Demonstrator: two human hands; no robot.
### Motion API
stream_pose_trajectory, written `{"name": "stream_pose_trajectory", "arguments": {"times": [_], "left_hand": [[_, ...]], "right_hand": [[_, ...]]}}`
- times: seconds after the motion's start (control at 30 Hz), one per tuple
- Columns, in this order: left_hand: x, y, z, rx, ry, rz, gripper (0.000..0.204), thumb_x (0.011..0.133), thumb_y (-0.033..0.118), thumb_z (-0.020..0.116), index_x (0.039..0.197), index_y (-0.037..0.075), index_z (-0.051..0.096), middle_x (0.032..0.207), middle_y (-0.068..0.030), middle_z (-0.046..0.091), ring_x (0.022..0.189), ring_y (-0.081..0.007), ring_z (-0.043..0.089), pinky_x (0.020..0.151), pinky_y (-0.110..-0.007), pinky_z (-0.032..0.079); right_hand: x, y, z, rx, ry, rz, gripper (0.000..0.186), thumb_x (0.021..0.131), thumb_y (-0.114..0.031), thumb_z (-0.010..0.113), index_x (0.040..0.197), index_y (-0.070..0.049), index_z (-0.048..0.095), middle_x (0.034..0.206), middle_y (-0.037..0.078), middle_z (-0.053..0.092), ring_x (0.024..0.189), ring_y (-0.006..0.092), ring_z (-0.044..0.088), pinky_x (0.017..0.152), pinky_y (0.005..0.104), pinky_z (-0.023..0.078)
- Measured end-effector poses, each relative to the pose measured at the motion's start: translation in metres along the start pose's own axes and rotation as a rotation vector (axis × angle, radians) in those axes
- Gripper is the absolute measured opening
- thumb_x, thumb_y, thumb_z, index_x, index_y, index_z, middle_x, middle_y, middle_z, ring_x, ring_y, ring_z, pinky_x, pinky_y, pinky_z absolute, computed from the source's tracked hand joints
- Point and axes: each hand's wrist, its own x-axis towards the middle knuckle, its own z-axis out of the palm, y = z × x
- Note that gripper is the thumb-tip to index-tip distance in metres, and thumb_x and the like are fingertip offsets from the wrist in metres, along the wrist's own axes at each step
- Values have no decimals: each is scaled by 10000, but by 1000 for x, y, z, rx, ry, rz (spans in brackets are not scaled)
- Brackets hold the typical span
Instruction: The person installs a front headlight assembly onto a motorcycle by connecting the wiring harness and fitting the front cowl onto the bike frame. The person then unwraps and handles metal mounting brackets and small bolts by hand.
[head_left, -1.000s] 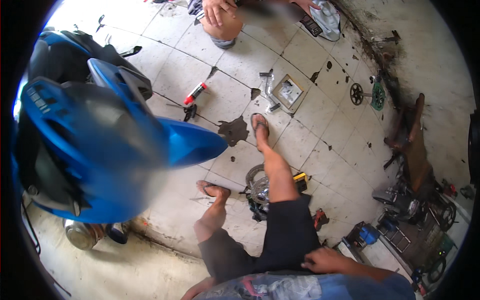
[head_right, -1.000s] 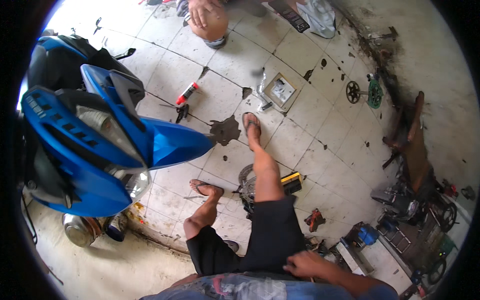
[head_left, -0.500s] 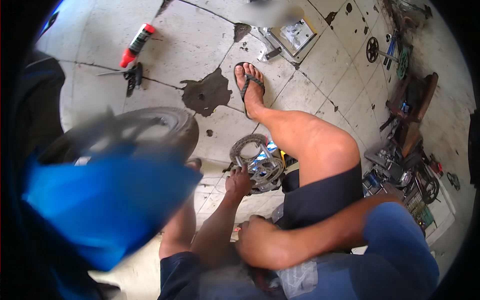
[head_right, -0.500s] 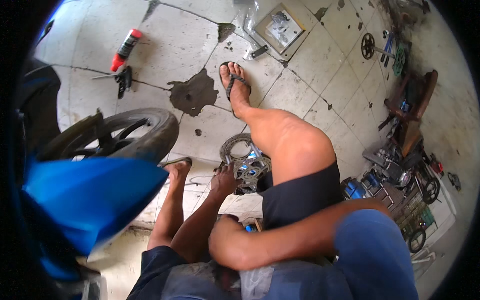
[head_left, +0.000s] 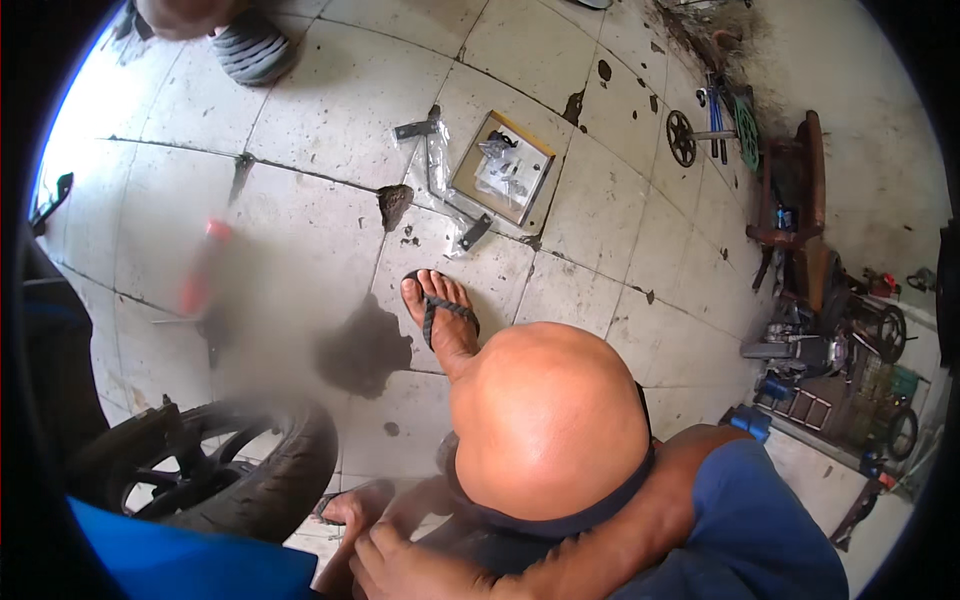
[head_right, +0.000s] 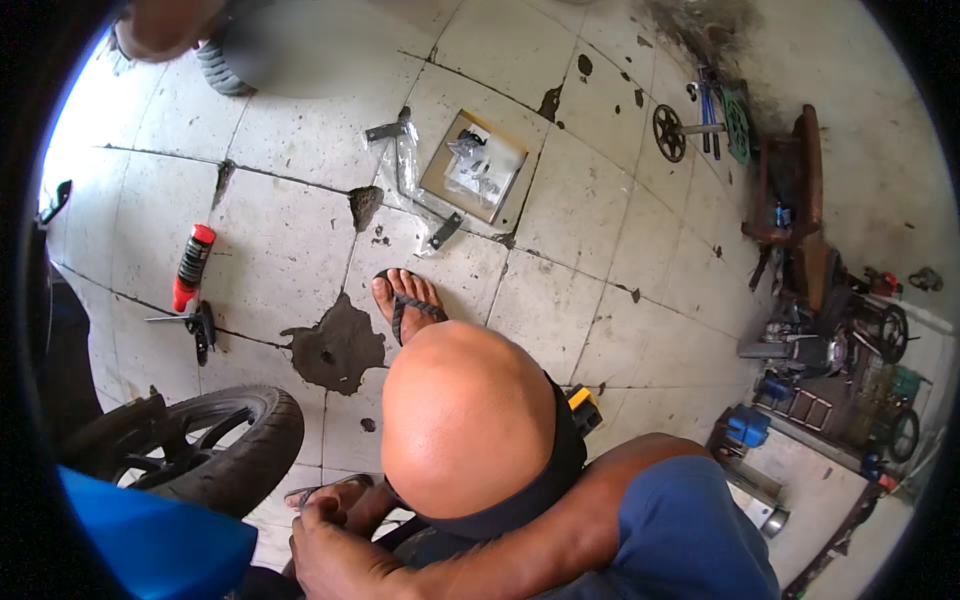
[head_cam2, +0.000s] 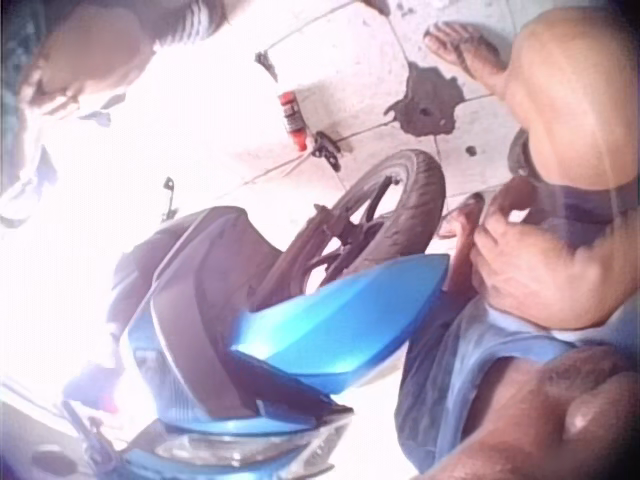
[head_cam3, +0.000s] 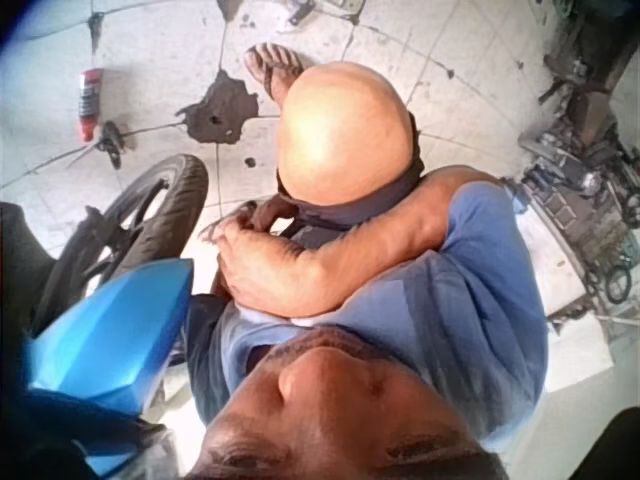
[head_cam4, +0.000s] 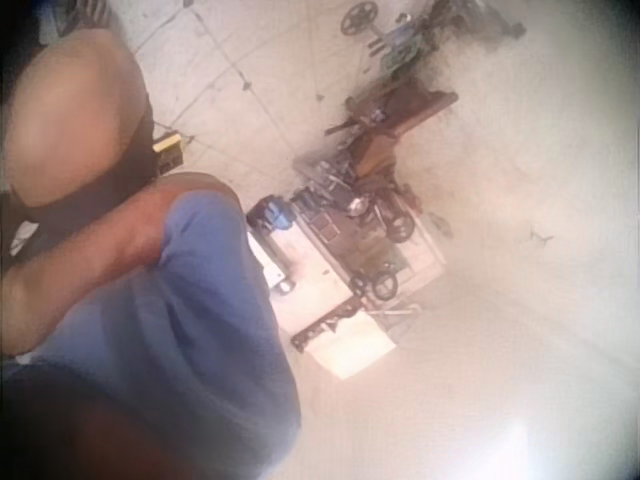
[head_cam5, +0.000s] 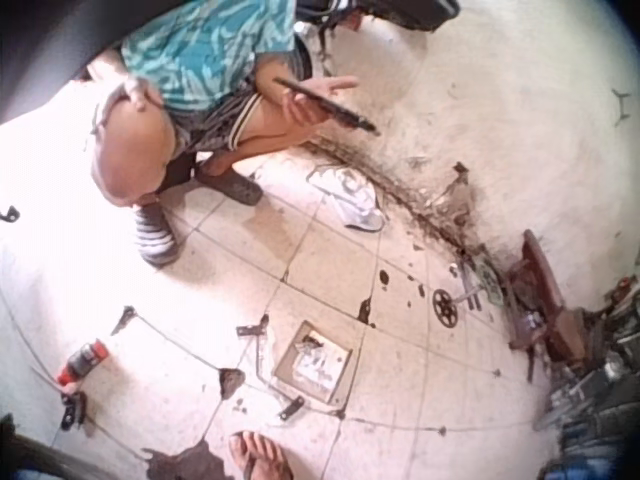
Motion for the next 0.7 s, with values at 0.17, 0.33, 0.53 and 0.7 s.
{"name": "stream_pose_trajectory", "arguments": {"times": [0.17, 0.33, 0.53, 0.7], "left_hand": [[-64, 44, -25, 6, 187, 42, 299, 918, 320, 537, 1192, 212, 586, 1065, -190, 667, 981, -342, 657, 806, -457, 526], [-127, 75, -25, 153, 152, -185, 330, 920, 312, 547, 1226, 194, 591, 1167, -174, 638, 1094, -354, 602, 920, -426, 480], [-239, 113, 55, -188, 849, -106, 448, 911, 332, 591, 1289, 93, 569, 1228, -173, 612, 1132, -349, 575, 965, -432, 449], [-306, 169, 154, -421, 1025, -192, 416, 936, 326, 579, 1244, 47, 594, 1219, -163, 624, 1136, -339, 586, 982, -410, 448]], "right_hand": [[-78, 12, 7, 219, 713, -295, 164, 788, -177, 572, 805, -75, 699, 869, 57, 640, 785, 264, 615, 682, 415, 486], [-89, 147, 40, 497, 1135, 410, 150, 868, -143, 668, 931, -7, 662, 812, 125, 668, 735, 228, 649, 666, 329, 506], [49, 255, 257, 486, 1092, 663, 539, 786, -336, 752, 1198, -23, 602, 1097, 218, 645, 1070, 392, 592, 920, 502, 458], [52, 221, 221, 586, 1153, 328, 399, 855, -261, 684, 1142, -18, 550, 1045, 175, 640, 967, 306, 615, 834, 428, 483]]}}
